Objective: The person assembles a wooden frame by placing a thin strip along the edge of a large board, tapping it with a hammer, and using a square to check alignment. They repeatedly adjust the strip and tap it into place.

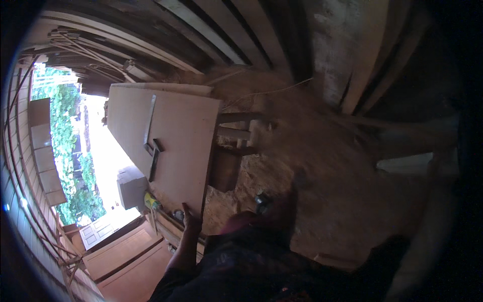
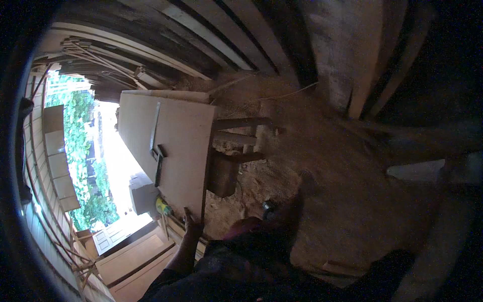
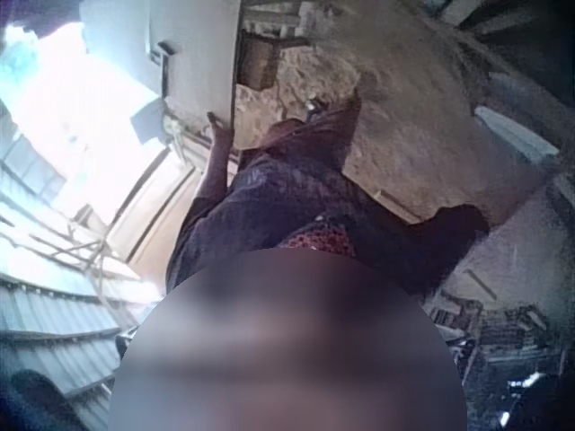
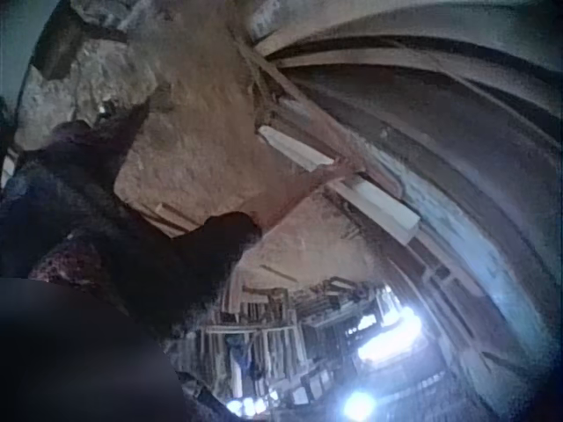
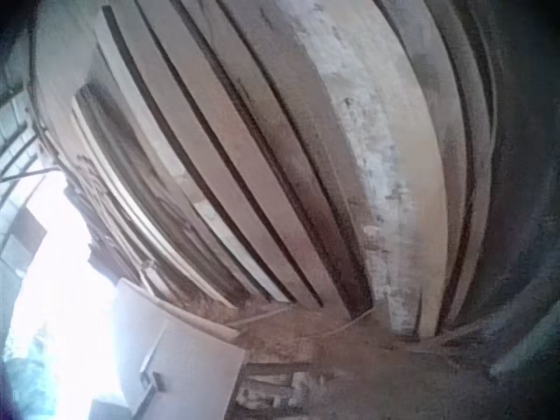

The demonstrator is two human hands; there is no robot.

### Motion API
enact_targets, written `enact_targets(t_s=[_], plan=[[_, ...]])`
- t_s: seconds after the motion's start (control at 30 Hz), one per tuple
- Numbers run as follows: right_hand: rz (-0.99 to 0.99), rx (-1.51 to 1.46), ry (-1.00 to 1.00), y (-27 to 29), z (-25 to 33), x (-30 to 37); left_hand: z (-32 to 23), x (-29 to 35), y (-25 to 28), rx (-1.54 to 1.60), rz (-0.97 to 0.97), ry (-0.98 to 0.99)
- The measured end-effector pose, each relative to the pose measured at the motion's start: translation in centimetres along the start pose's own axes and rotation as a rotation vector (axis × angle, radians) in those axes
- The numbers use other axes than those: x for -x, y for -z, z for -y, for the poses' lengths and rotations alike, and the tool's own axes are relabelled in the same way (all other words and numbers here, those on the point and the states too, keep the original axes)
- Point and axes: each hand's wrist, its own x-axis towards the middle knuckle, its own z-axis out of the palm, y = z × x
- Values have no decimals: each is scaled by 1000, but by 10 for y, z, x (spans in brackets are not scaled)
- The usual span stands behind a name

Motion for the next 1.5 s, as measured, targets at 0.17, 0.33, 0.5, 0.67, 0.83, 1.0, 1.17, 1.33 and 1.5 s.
enact_targets(t_s=[0.17, 0.33, 0.5, 0.67, 0.83, 1.0, 1.17, 1.33, 1.5], plan=[[-58, -95, 21, 29, -13, 25, 4, -7, -2, -39, 52, 41], [-120, -174, 4, 54, -23, 90, 19, -23, 11, 250, 210, 105], [-148, -295, -28, 52, -14, 172, 31, -44, 18, -124, -62, 57], [-185, -399, -1, 51, 18, 243, 27, -36, 11, 179, 22, 168], [-173, -498, 59, 63, 79, 295, 6, -19, 22, -3, 265, 239], [-290, -473, 3, 138, 161, 345, -25, -27, 57, -425, 545, 212], [-451, -637, -136, 235, 243, 435, -63, -88, 95, -858, 970, -30], [-713, -715, 160, 310, 310, 535, -92, -143, 111, -849, 1250, -529], [-794, -534, 310, 386, 367, 614, -108, -115, 93, -712, 1372, -643]])
